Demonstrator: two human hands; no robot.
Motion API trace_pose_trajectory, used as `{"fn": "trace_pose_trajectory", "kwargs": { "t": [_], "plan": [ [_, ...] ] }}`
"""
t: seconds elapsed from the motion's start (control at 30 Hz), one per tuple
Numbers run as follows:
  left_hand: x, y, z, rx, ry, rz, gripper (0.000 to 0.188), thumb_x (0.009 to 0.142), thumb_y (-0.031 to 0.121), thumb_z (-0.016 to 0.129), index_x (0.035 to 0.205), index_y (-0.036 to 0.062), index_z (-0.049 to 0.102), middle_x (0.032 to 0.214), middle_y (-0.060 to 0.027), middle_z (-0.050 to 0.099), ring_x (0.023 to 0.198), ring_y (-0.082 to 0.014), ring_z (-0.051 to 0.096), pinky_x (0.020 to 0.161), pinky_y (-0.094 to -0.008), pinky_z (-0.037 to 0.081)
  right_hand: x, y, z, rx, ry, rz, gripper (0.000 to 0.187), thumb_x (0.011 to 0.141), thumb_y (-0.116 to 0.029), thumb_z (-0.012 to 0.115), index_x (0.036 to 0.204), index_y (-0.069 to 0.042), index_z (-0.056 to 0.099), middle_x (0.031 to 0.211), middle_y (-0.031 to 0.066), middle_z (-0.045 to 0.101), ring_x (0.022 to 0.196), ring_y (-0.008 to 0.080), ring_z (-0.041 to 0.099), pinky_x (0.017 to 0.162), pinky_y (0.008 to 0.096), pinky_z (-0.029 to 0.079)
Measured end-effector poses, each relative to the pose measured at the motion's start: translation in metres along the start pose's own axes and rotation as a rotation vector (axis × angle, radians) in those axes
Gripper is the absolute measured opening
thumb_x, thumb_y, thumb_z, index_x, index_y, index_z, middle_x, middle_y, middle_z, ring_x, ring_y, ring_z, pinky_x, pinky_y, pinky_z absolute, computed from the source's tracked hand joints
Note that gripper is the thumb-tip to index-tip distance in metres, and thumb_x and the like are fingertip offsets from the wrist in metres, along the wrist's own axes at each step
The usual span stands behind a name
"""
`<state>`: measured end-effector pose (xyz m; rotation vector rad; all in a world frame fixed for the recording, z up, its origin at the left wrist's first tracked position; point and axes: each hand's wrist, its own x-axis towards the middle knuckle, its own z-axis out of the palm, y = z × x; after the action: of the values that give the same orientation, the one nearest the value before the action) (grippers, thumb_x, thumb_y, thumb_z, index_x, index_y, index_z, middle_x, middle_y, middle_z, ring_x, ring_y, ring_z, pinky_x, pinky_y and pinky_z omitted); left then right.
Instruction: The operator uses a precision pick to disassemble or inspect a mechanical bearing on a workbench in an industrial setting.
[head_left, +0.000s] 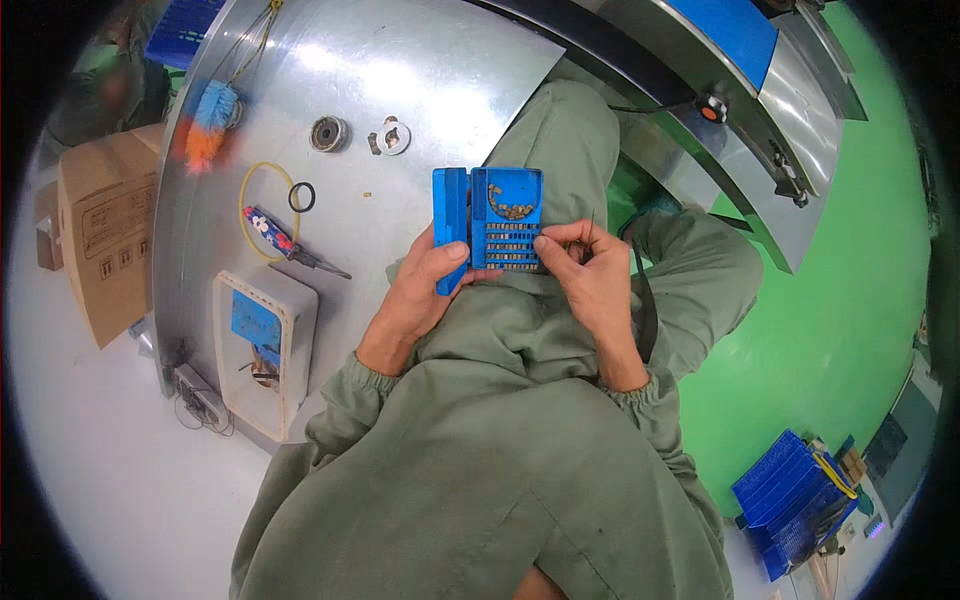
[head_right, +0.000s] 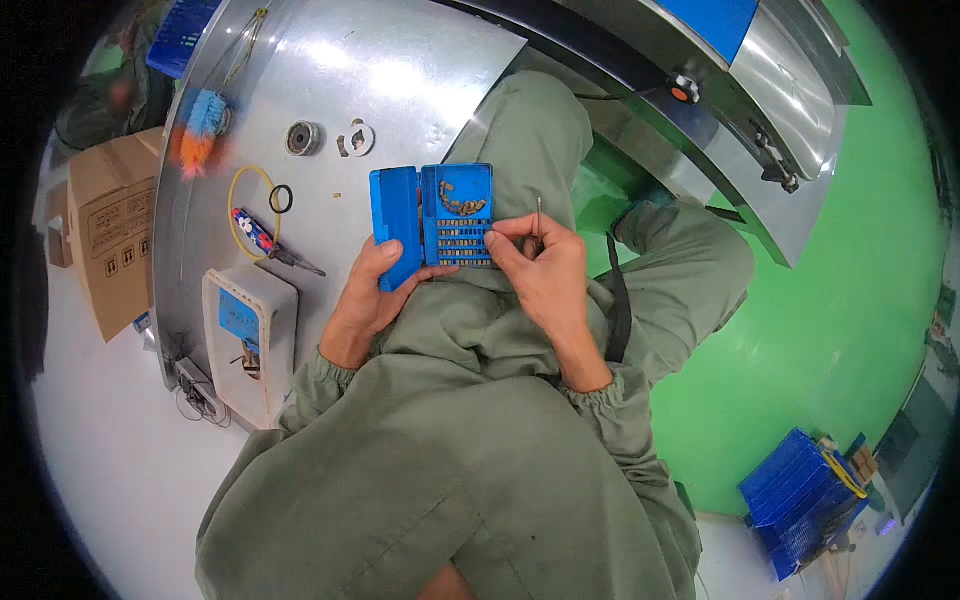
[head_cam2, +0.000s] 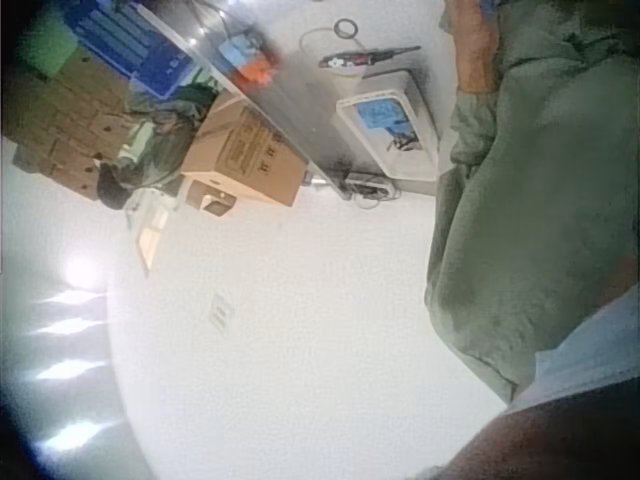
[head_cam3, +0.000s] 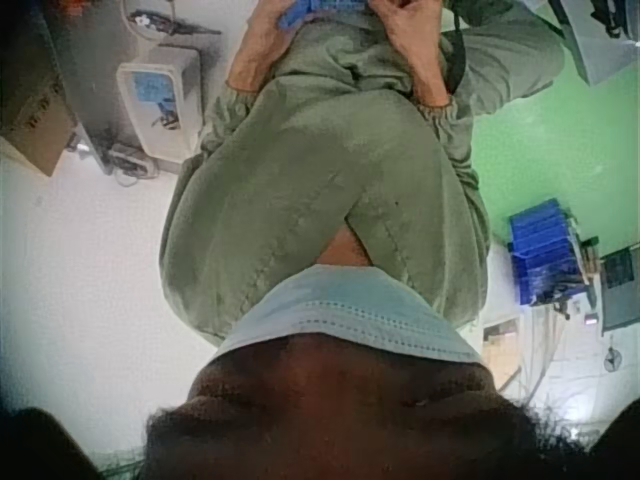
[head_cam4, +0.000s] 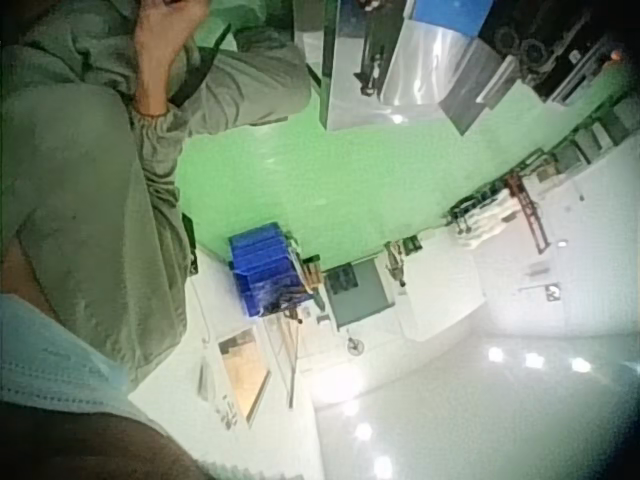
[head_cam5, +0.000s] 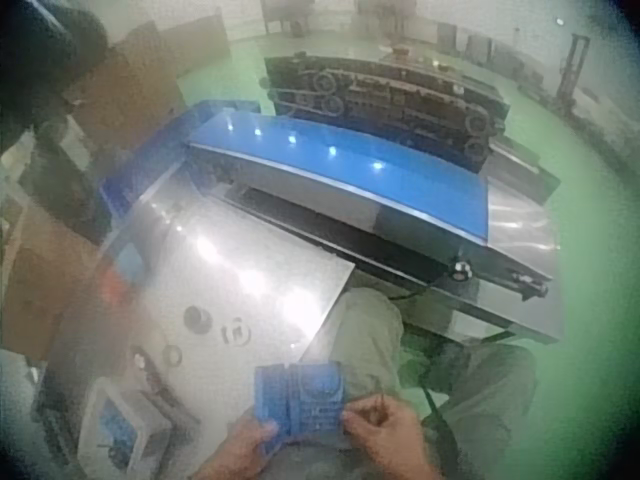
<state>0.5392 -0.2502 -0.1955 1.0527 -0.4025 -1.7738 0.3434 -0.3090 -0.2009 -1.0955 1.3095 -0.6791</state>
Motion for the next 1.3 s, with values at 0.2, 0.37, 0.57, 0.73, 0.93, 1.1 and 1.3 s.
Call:
{"fn": "trace_pose_trajectory", "kwargs": {
  "t": [0.2,0.37,0.57,0.73,0.93,1.1,1.3],
  "plan": [
    [-0.001,0.001,0.004,-0.051,0.007,0.023,0.071,0.087,0.035,0.062,0.139,-0.0047,0.034,0.129,-0.0179,0.054,0.115,-0.0265,0.058,0.097,-0.0406,0.048,0.001,-0.021,0.003,-0.353,0.048,-0.11,0.019,0.074,-0.014,0.074,0.081,0.003,0.068,0.066,0.0076,0.066,0.05,0.0108,0.051,0.05,0.0277,0.041],
    [-0.001,0.0,0.004,-0.044,0.007,0.029,0.072,0.087,0.036,0.062,0.139,-0.0048,0.034,0.128,-0.0184,0.054,0.115,-0.0265,0.058,0.096,-0.0407,0.048,0.003,-0.041,0.007,-0.549,0.006,-0.132,0.017,0.074,-0.011,0.071,0.078,0.005,0.065,0.073,0.0176,0.068,0.066,0.0311,0.068,0.062,0.0377,0.052],
    [-0.001,0.001,0.005,-0.047,-0.002,0.023,0.074,0.086,0.038,0.063,0.139,-0.0049,0.033,0.129,-0.0187,0.054,0.116,-0.0267,0.058,0.096,-0.0407,0.048,0.0,-0.038,0.006,-0.618,0.003,-0.286,0.013,0.075,-0.006,0.071,0.079,0.003,0.063,0.078,0.0178,0.068,0.071,0.0345,0.067,0.065,0.0405,0.051],
    [-0.002,0.001,0.005,-0.04,0.018,0.031,0.074,0.086,0.038,0.063,0.139,-0.0049,0.033,0.13,-0.0188,0.053,0.116,-0.0268,0.057,0.096,-0.0409,0.048,-0.001,-0.037,0.004,-0.636,0.01,-0.262,0.012,0.075,-0.006,0.071,0.08,0.002,0.063,0.08,0.0181,0.068,0.073,0.0351,0.066,0.065,0.0415,0.051],
    [-0.001,0.0,0.004,-0.043,0.016,0.031,0.074,0.086,0.037,0.063,0.14,-0.0044,0.033,0.13,-0.0183,0.053,0.117,-0.0269,0.057,0.097,-0.0412,0.048,0.002,-0.037,0.002,-0.757,-0.019,-0.391,0.011,0.077,-0.006,0.069,0.08,0.001,0.061,0.081,0.0182,0.065,0.073,0.0386,0.064,0.064,0.0458,0.05],
    [-0.002,0.001,0.004,-0.046,0.005,0.025,0.073,0.086,0.037,0.063,0.14,-0.0044,0.034,0.131,-0.0177,0.053,0.117,-0.0263,0.057,0.097,-0.0409,0.047,0.005,-0.048,-0.003,-0.822,-0.127,-0.439,0.011,0.079,-0.006,0.068,0.081,0.001,0.06,0.081,0.0192,0.063,0.075,0.0405,0.062,0.064,0.0475,0.049],
    [-0.001,0.0,0.002,0.016,0.007,0.01,0.08,0.085,0.042,0.062,0.145,0.0008,0.029,0.136,-0.018,0.049,0.119,-0.0302,0.055,0.099,-0.0484,0.046,0.006,-0.048,-0.009,-0.845,-0.186,-0.452,0.012,0.081,-0.008,0.067,0.082,0.001,0.059,0.081,0.0194,0.062,0.075,0.0409,0.062,0.065,0.0483,0.048]
  ]
}}
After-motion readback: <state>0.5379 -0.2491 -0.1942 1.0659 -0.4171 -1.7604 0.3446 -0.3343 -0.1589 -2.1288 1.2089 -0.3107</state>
